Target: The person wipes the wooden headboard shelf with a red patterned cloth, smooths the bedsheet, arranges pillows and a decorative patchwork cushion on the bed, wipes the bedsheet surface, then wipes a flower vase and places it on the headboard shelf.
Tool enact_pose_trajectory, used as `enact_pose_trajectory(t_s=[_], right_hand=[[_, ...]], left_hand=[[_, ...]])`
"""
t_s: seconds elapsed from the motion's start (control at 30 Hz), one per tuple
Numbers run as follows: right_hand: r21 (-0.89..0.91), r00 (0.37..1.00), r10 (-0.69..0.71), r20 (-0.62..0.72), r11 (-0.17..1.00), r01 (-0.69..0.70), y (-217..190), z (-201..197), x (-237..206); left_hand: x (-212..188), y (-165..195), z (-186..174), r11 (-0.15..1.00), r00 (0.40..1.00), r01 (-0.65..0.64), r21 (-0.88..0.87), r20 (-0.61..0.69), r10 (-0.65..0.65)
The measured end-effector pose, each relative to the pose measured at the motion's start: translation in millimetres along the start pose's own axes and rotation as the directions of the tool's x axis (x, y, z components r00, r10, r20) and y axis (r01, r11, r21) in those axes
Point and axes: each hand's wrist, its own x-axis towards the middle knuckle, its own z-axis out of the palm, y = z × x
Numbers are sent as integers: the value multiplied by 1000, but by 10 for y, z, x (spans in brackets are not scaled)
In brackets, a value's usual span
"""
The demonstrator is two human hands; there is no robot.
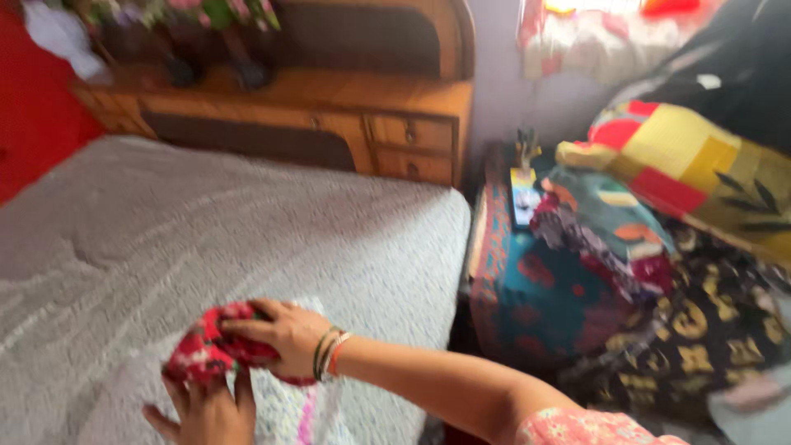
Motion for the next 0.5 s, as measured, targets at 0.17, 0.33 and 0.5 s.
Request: enact_pose_trajectory(t_s=[0.17,0.33,0.5], right_hand=[[-74,988,41,148,997,-30,125,81,325],[-80,991,14,131,997,-4,421,-11,487],[-65,997,47,61,997,-43,1074,-411,762]], left_hand=[[243,-207,365,985,995,-68,-155,-85,56],[361,-174,460,997,989,-66,46,137,60],[716,239,531,985,982,-168,-41,76,171]])
